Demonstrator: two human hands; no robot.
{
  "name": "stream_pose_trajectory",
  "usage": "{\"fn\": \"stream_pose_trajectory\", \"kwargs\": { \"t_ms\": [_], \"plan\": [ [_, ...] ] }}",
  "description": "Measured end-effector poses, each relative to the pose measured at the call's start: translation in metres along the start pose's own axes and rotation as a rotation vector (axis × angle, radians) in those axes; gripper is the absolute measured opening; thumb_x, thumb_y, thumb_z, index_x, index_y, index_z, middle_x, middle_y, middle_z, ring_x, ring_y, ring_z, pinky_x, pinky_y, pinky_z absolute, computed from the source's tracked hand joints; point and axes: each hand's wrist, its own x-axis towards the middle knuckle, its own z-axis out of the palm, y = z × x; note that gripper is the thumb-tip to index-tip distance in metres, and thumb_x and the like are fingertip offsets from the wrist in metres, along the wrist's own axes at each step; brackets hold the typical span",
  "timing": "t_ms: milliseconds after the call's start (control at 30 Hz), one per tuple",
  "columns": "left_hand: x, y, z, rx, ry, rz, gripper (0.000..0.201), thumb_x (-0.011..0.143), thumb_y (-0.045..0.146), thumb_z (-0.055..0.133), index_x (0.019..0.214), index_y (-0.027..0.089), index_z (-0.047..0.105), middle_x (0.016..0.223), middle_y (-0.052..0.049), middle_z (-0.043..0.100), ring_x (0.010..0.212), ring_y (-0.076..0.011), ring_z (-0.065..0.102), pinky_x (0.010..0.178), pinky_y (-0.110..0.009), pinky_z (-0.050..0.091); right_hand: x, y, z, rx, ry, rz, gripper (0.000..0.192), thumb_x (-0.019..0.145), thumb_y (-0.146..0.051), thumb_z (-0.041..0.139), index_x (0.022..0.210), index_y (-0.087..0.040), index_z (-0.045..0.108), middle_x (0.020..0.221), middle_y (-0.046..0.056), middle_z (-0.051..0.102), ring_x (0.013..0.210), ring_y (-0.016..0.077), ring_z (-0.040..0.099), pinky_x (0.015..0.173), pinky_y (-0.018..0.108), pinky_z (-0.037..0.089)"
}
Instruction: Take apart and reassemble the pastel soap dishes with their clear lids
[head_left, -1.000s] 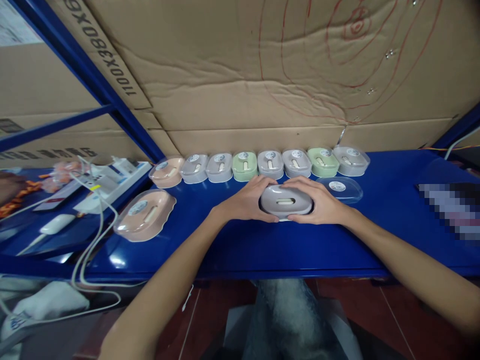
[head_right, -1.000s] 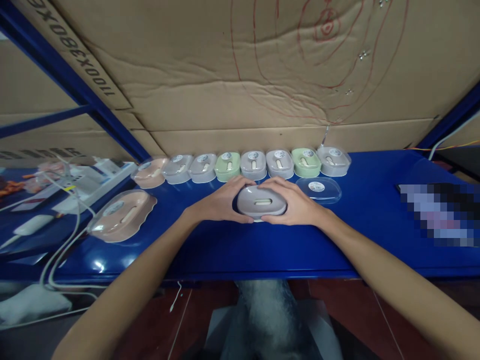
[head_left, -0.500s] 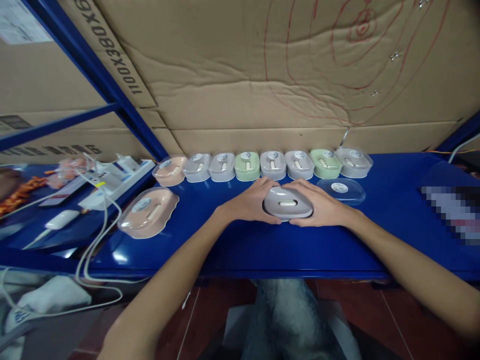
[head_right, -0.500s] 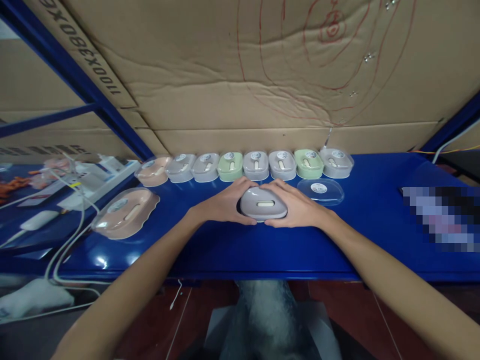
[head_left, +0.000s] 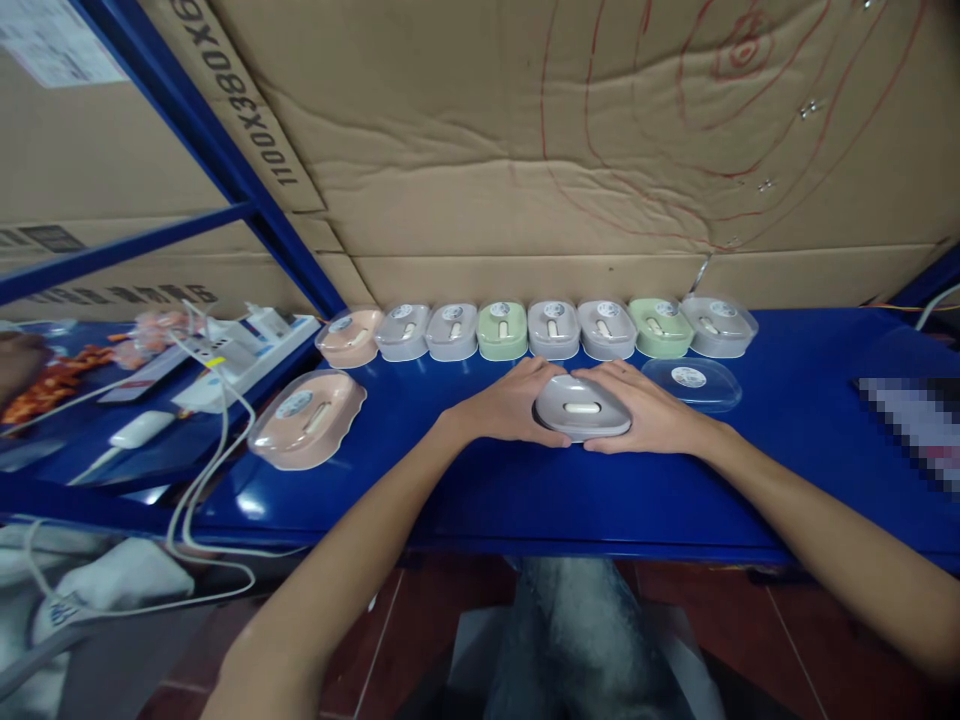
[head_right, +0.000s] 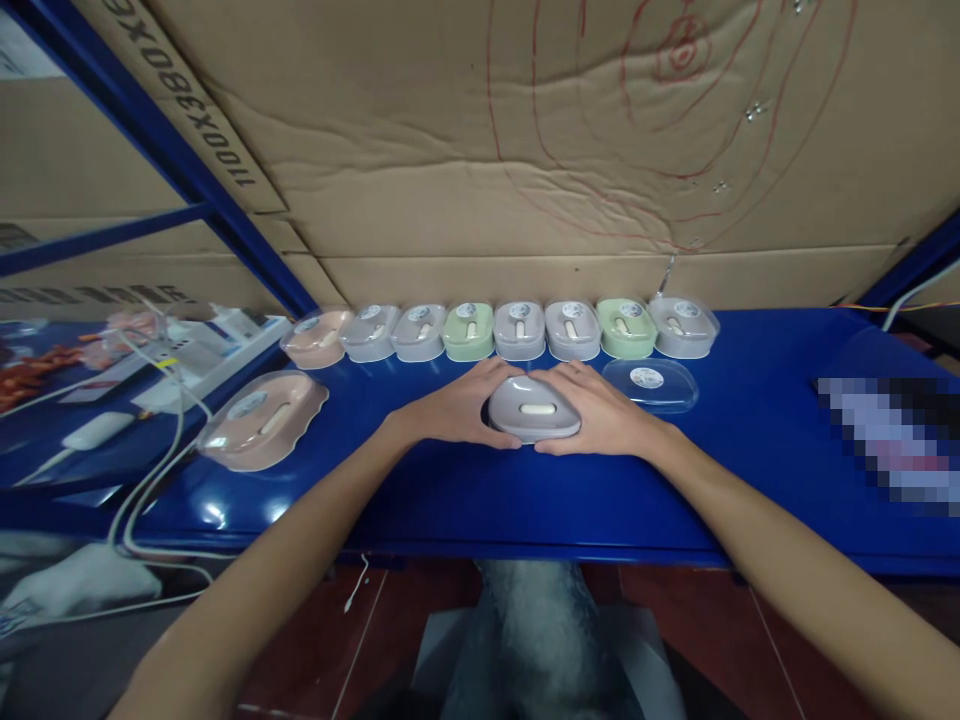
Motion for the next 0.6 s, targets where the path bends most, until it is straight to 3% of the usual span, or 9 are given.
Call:
{"fn": "stream_pose_trajectory", "kwargs": {
  "t_ms": [300, 600],
  "plan": [
    [0.002, 0.000, 0.006, 0.041, 0.043, 0.000, 0.094, 0.071, 0.071, 0.091, 0.147, 0.028, 0.056, 0.143, -0.011, 0.062, 0.140, -0.0420, 0.051, 0.124, -0.064, 0.039, 0.000, 0.004, 0.011, 0.060, 0.040, -0.023, 0.101, 0.084, -0.069, 0.087, 0.168, -0.033, 0.046, 0.161, 0.014, 0.062, 0.146, 0.0433, 0.059, 0.121, 0.069, 0.050],
    [0.003, 0.006, 0.012, 0.142, 0.050, -0.015, 0.086, 0.070, 0.059, 0.093, 0.139, 0.023, 0.057, 0.133, -0.013, 0.060, 0.134, -0.0434, 0.053, 0.121, -0.064, 0.042, -0.002, -0.003, 0.011, 0.092, 0.025, 0.022, 0.106, 0.084, -0.069, 0.086, 0.172, -0.033, 0.039, 0.168, 0.015, 0.053, 0.154, 0.0438, 0.053, 0.125, 0.071, 0.047]
  ]
}}
